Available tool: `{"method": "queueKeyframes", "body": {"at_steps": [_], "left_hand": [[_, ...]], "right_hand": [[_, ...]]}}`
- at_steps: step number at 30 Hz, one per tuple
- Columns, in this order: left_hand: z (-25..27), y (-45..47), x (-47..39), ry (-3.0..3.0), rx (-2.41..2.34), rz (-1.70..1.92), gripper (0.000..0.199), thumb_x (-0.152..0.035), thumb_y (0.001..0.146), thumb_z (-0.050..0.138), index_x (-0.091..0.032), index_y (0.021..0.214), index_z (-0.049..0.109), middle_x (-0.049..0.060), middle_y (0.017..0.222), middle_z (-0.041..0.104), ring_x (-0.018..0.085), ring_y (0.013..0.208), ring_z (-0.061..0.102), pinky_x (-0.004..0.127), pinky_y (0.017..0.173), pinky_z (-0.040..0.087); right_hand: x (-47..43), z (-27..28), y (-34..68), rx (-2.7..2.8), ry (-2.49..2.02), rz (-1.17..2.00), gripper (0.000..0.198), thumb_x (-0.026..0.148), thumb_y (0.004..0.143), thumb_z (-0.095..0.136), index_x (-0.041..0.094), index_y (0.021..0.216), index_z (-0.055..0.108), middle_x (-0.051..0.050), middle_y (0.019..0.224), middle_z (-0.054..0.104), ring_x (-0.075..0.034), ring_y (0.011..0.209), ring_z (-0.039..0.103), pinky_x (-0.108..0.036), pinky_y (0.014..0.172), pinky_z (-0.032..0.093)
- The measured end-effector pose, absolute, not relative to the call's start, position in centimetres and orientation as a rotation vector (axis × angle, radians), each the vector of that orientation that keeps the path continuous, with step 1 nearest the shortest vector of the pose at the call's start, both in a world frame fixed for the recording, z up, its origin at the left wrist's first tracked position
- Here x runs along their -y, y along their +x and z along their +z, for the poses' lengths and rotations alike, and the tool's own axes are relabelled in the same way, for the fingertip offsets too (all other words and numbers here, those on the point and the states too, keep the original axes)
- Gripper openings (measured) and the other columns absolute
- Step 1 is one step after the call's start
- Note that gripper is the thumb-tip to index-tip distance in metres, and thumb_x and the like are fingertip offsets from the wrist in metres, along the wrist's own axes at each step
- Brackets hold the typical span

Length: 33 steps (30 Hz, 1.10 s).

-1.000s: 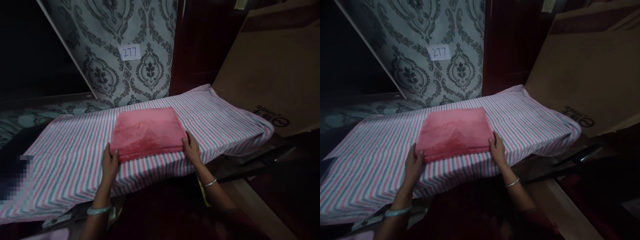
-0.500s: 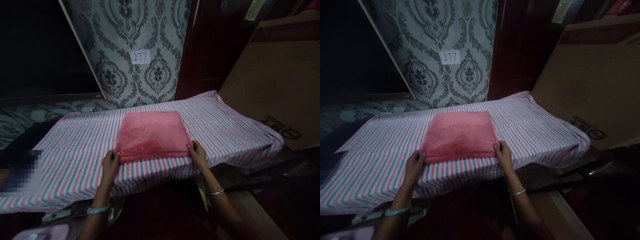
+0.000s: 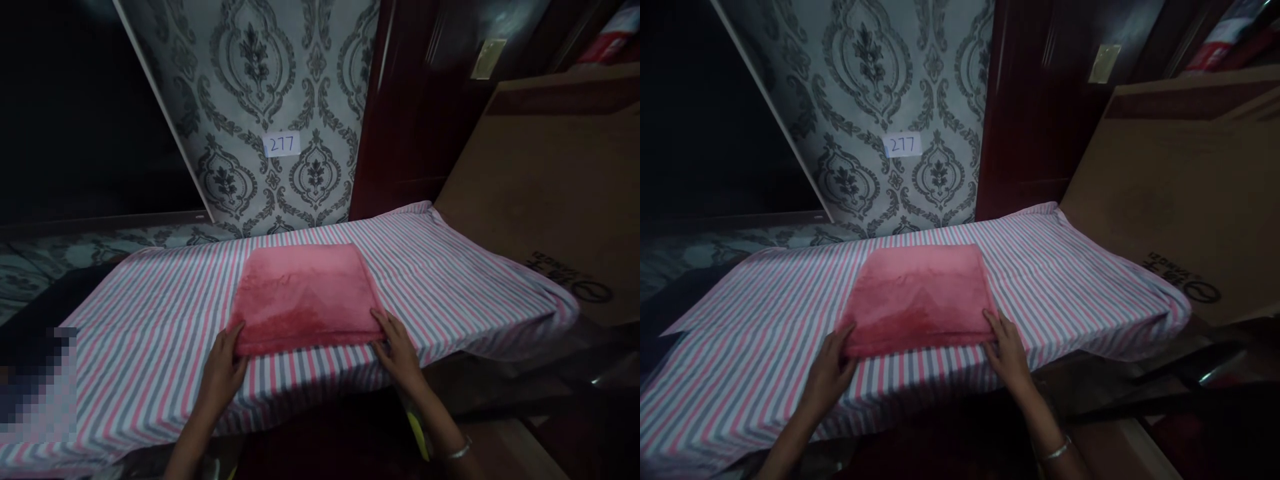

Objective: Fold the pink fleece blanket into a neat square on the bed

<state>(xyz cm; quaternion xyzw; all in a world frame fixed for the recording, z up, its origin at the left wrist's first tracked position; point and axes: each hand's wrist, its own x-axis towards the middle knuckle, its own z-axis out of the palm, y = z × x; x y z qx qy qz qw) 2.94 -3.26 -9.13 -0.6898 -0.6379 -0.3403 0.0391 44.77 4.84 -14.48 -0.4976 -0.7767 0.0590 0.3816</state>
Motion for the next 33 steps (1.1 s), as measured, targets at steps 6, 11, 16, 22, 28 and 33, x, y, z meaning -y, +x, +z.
{"method": "queueKeyframes", "body": {"at_steps": [6,11,16,22,28,33], "left_hand": [[-9.5,3.4,2.8,-2.007,1.904,-0.813,0.058,-0.011,0.080,0.049,-0.017,0.138,0.049,0.013,0.116,0.062,0.028,0.099,0.068,0.040,0.081,0.060],[-9.9,3.5,2.6,-1.945,1.775,-0.787,0.053,-0.010,0.083,0.048,-0.017,0.136,0.049,0.011,0.109,0.062,0.025,0.091,0.068,0.036,0.076,0.060],[-10.0,3.1,2.4,-1.975,1.733,-0.849,0.048,-0.012,0.086,0.045,-0.018,0.133,0.051,0.010,0.107,0.063,0.023,0.089,0.069,0.035,0.075,0.061],[-9.7,3.3,2.1,-1.973,1.904,-0.916,0.062,-0.009,0.076,0.049,-0.018,0.137,0.049,0.012,0.118,0.064,0.027,0.103,0.069,0.041,0.087,0.061],[-9.4,3.4,2.2,-1.987,1.897,-1.001,0.047,-0.013,0.081,0.048,-0.019,0.126,0.056,0.012,0.113,0.068,0.027,0.100,0.070,0.042,0.086,0.060],[-7.1,3.1,1.6,-2.004,1.811,-1.052,0.040,-0.020,0.083,0.049,-0.019,0.121,0.060,0.011,0.112,0.071,0.027,0.102,0.070,0.040,0.087,0.059]], "right_hand": [[-5.0,-14.9,43.9,1.916,-1.237,0.067,0.063,0.023,0.096,0.047,0.032,0.157,0.037,-0.011,0.141,0.052,-0.028,0.130,0.053,-0.050,0.106,0.049],[-5.1,-15.1,43.6,1.925,-1.204,0.006,0.068,0.015,0.094,0.044,0.034,0.158,0.034,-0.009,0.139,0.055,-0.028,0.128,0.053,-0.047,0.102,0.051],[-5.1,-15.1,42.6,1.863,-1.236,-0.044,0.074,0.010,0.091,0.043,0.034,0.160,0.030,-0.009,0.134,0.057,-0.029,0.122,0.055,-0.049,0.100,0.052],[-5.4,-14.4,42.2,1.855,-1.230,-0.039,0.078,0.006,0.086,0.042,0.029,0.159,0.028,-0.012,0.133,0.055,-0.029,0.121,0.054,-0.050,0.100,0.052],[-5.6,-14.0,42.6,1.855,-1.213,-0.013,0.068,0.007,0.084,0.043,0.024,0.150,0.042,-0.012,0.122,0.059,-0.028,0.111,0.057,-0.049,0.096,0.053],[-6.5,-10.9,43.1,1.873,-1.133,-0.059,0.054,0.009,0.085,0.044,0.022,0.137,0.053,-0.011,0.112,0.064,-0.027,0.103,0.060,-0.045,0.090,0.054]]}}
